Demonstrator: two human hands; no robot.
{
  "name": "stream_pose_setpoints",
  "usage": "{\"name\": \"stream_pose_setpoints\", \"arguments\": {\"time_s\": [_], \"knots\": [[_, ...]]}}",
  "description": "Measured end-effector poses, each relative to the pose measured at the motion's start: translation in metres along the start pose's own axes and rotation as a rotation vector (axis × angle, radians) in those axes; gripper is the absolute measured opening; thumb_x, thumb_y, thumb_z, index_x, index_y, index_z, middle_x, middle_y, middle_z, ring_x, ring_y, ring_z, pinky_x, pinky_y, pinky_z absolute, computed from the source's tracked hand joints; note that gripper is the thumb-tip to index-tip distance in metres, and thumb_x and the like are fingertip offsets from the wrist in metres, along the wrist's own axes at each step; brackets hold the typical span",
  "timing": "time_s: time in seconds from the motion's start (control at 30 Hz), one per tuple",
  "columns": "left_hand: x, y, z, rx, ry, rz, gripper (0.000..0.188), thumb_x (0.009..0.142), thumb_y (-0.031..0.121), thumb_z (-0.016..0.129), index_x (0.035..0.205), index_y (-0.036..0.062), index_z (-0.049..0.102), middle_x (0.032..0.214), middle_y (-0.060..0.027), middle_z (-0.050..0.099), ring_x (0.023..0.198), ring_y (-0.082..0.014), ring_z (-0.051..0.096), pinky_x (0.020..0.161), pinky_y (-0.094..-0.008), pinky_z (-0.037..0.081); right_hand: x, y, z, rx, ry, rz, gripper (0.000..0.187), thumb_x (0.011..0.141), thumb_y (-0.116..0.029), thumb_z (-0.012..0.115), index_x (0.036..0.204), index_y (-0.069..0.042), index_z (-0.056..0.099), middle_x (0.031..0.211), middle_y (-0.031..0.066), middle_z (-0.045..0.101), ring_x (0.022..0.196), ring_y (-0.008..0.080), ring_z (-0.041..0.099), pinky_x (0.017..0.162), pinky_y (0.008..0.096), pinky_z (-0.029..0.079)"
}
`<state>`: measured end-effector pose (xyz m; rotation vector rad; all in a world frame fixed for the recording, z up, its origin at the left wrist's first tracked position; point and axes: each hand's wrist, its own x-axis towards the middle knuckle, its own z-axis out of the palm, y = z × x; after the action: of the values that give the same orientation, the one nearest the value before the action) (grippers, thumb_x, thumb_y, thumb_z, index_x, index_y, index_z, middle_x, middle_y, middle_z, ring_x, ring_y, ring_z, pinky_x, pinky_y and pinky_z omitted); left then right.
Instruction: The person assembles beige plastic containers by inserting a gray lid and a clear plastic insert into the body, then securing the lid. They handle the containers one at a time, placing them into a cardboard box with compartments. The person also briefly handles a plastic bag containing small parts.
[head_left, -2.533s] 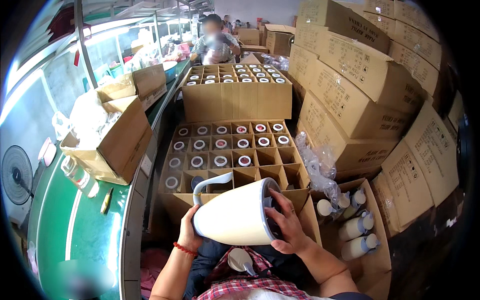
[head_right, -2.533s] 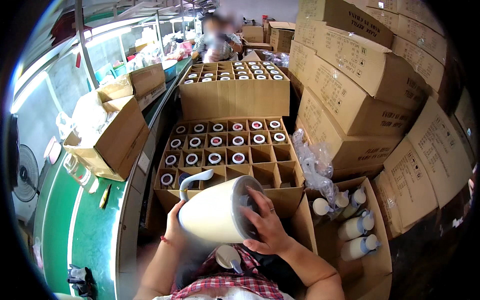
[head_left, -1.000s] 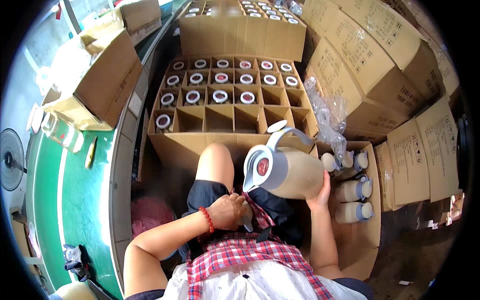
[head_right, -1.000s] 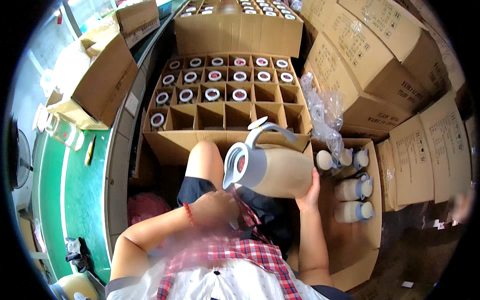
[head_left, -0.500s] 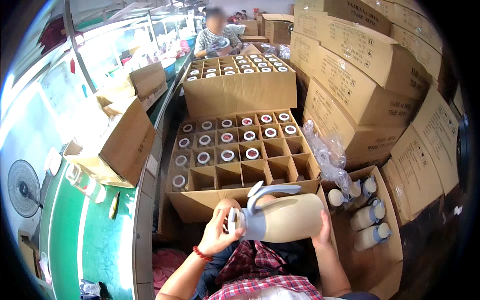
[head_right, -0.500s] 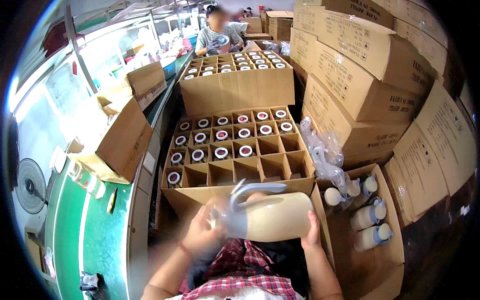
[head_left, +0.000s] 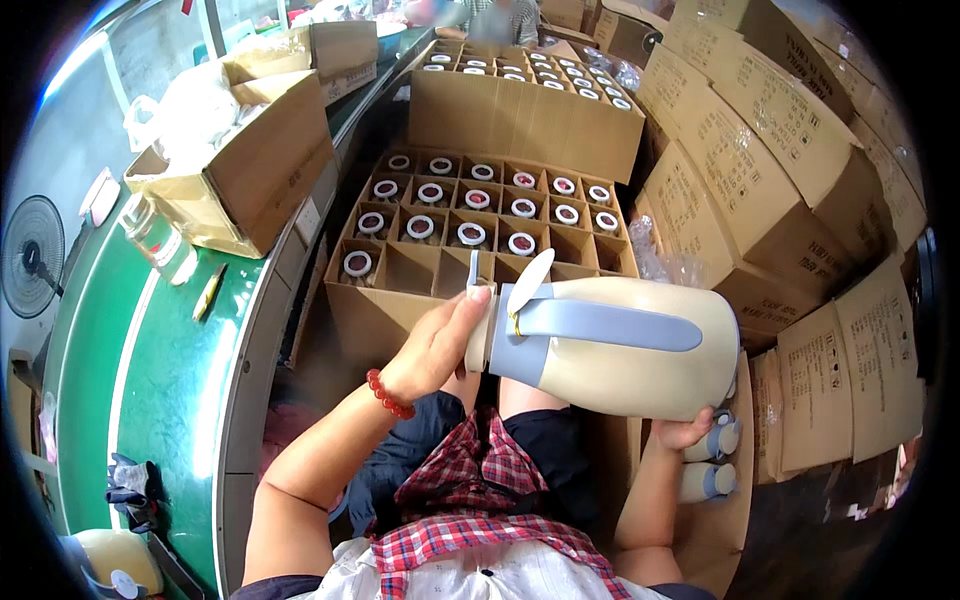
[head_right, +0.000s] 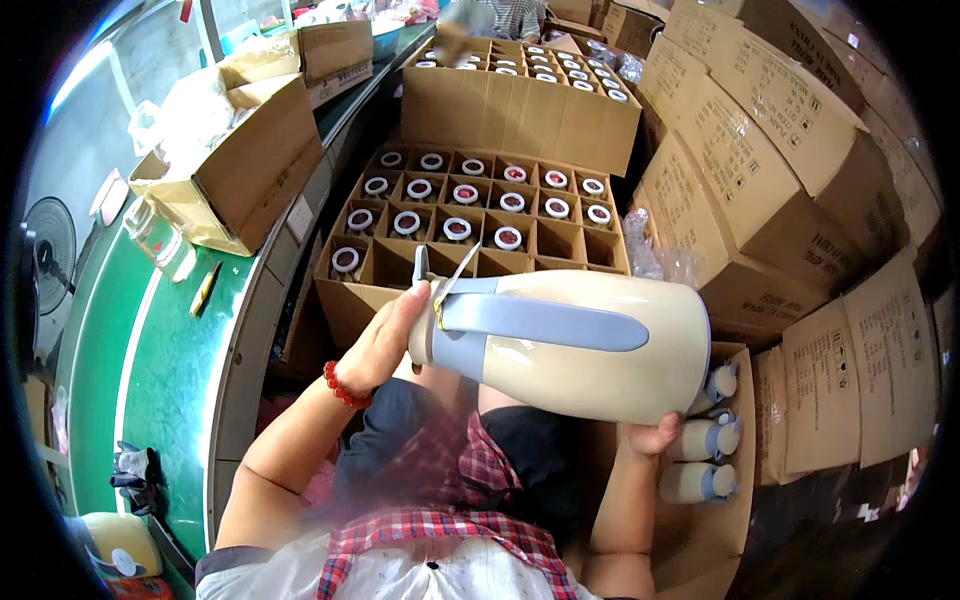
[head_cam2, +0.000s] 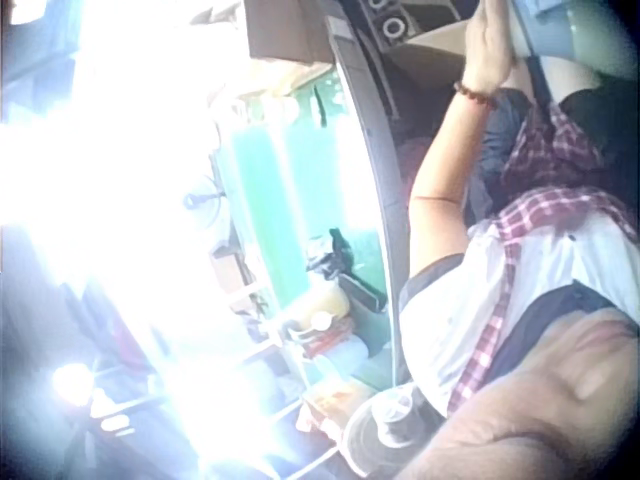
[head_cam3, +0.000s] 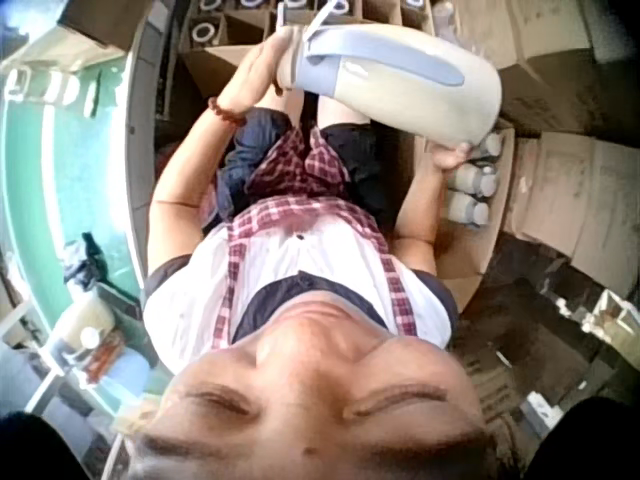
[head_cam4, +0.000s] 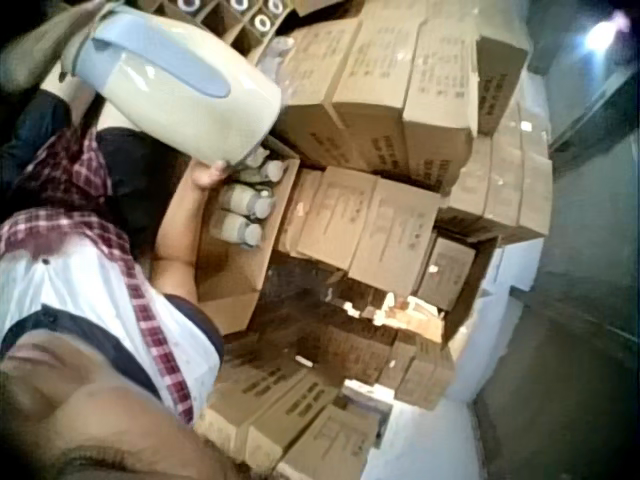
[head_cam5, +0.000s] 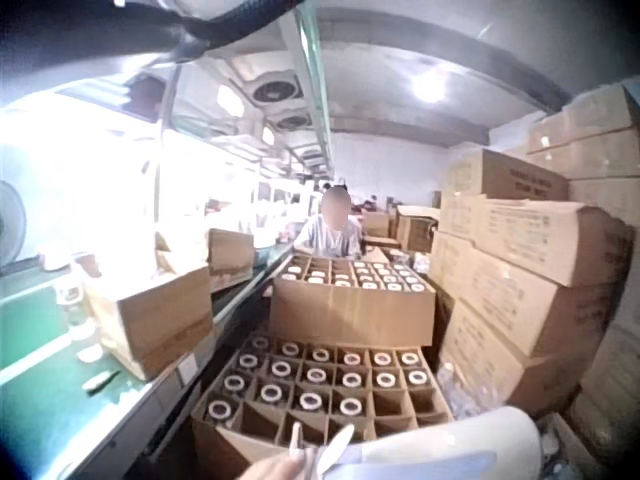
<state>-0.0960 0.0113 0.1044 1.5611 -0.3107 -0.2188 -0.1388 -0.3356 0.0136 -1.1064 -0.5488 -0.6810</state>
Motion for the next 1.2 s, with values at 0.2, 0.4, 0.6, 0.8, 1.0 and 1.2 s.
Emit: {"name": "stream_pose_setpoints", "arguments": {"time_s": [0.2, 0.4, 0.6, 0.8, 1.0, 1.2], "knots": [[-0.002, 0.02, -0.003, 0.499, -0.027, 0.584, 0.074, 0.089, 0.025, 0.064, 0.148, -0.0005, 0.027, 0.147, -0.0282, 0.031, 0.135, -0.0444, 0.035, 0.111, -0.0415, 0.031, 0.041, -0.006, 0.035, 0.123, 0.371, 0.606, 0.053, 0.099, -0.047, 0.04, 0.13, -0.006, 0.054, 0.126, 0.0054, 0.06, 0.114, 0.0209, 0.057, 0.097, 0.0402, 0.045], [-0.029, 0.062, 0.023, 0.745, 0.064, 0.895, 0.051, 0.07, 0.038, 0.078, 0.11, 0.0106, 0.063, 0.13, -0.0145, 0.054, 0.128, -0.0378, 0.047, 0.104, -0.0518, 0.035, 0.026, 0.03, 0.065, 0.517, 0.244, 0.936, 0.057, 0.1, -0.048, 0.035, 0.132, -0.004, 0.053, 0.131, 0.0126, 0.058, 0.119, 0.0261, 0.057, 0.102, 0.0432, 0.045], [-0.055, 0.081, 0.06, 0.866, -0.543, 1.453, 0.026, 0.082, 0.03, 0.059, 0.103, 0.017, 0.067, 0.127, -0.0043, 0.059, 0.126, -0.0276, 0.051, 0.105, -0.051, 0.037, 0.029, 0.068, 0.059, 0.357, -0.284, 1.491, 0.054, 0.102, -0.043, 0.033, 0.131, -0.002, 0.053, 0.127, 0.0152, 0.061, 0.113, 0.0249, 0.06, 0.1, 0.0401, 0.046], [-0.044, 0.102, 0.047, 0.944, -0.532, 1.53, 0.026, 0.086, 0.034, 0.067, 0.101, 0.0123, 0.069, 0.122, -0.0121, 0.063, 0.112, -0.0289, 0.063, 0.091, -0.0487, 0.048, 0.046, 0.065, 0.051, 0.408, -0.372, 1.473, 0.073, 0.101, -0.058, 0.024, 0.137, 0.0, 0.048, 0.135, 0.0146, 0.056, 0.121, 0.0214, 0.055, 0.105, 0.0387, 0.041], [-0.004, 0.091, -0.013, 0.436, 0.224, 0.979, 0.024, 0.084, 0.009, 0.061, 0.105, -0.0006, 0.062, 0.115, -0.0174, 0.06, 0.113, -0.03, 0.056, 0.099, -0.0388, 0.042, 0.027, 0.024, 0.018, 0.44, -0.335, 0.836, 0.075, 0.093, -0.063, 0.047, 0.138, -0.003, 0.047, 0.125, 0.0116, 0.059, 0.115, 0.0255, 0.057, 0.1, 0.04, 0.044], [0.002, 0.066, -0.016, -0.325, 0.428, 0.403, 0.025, 0.099, 0.019, 0.054, 0.114, 0.0019, 0.063, 0.109, -0.0067, 0.062, 0.101, -0.0138, 0.057, 0.091, -0.0279, 0.043, 0.023, 0.004, 0.063, -0.484, -0.325, 0.14, 0.073, 0.092, -0.047, 0.06, 0.139, 0.004, 0.039, 0.134, 0.0163, 0.049, 0.127, 0.0282, 0.045, 0.108, 0.0401, 0.032]]}}
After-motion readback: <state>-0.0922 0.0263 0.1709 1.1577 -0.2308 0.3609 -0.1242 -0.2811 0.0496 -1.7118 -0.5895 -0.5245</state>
